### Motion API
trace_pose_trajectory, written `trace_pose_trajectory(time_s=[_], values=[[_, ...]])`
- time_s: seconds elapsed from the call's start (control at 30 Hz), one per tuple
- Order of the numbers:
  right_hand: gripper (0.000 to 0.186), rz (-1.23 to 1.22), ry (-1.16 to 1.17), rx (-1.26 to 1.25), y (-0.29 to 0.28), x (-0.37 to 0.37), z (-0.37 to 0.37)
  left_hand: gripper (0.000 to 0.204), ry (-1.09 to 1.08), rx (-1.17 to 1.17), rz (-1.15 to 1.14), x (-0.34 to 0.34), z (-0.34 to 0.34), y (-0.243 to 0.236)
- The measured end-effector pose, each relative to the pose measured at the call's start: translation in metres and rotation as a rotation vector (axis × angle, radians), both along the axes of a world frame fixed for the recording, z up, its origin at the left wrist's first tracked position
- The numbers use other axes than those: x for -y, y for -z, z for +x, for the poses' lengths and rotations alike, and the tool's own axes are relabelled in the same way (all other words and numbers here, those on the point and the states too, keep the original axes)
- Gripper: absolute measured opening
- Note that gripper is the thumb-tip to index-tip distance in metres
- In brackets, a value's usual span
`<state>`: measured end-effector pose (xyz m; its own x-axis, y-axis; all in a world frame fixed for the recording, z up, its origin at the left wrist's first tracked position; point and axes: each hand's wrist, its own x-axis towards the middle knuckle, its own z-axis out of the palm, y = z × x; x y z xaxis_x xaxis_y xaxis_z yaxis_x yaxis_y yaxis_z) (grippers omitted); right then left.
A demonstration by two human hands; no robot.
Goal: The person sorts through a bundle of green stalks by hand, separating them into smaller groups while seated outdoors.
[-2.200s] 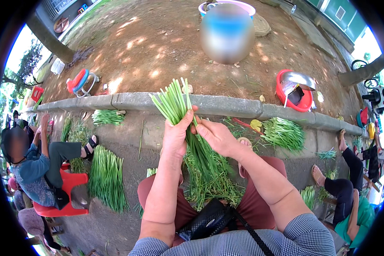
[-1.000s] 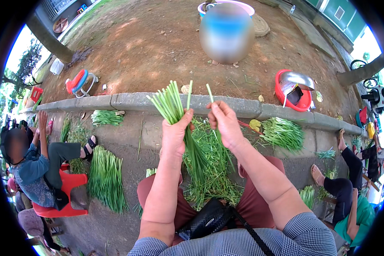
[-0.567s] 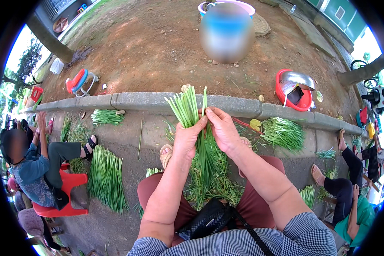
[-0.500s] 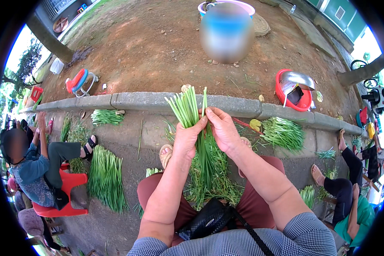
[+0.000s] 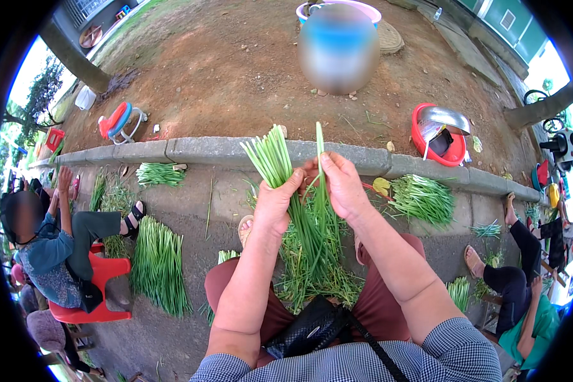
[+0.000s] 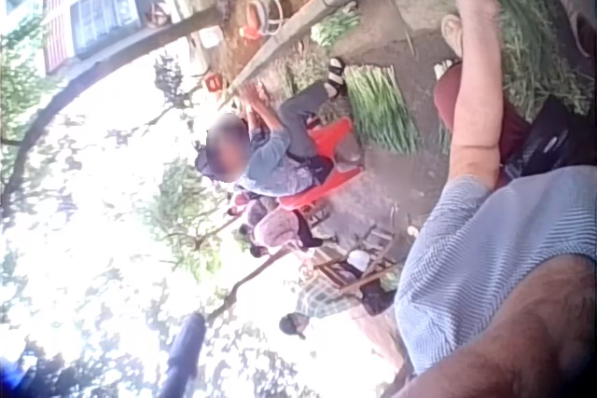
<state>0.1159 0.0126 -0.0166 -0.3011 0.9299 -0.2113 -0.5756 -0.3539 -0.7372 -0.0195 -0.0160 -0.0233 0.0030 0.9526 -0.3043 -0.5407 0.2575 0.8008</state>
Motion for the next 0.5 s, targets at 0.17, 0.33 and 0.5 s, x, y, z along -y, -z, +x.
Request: trace_pose_trajectory(time_s=[0.17, 0.33, 0.5], values=[[0.015, -0.017, 0.007, 0.258, -0.007, -0.022, 0.031, 0.011, -0.127, -0.05, 0.004, -0.003, -0.018, -0.014], [0.015, 0.1, 0.132, 0.567, -0.01, -0.035, 0.049, 0.01, -0.236, -0.414, 0.167, -0.007, -0.041, -0.02], [0.019, 0.153, 0.023, 0.569, -0.011, -0.028, 0.037, 0.016, -0.156, -0.571, 0.154, -0.006, -0.033, -0.023]])
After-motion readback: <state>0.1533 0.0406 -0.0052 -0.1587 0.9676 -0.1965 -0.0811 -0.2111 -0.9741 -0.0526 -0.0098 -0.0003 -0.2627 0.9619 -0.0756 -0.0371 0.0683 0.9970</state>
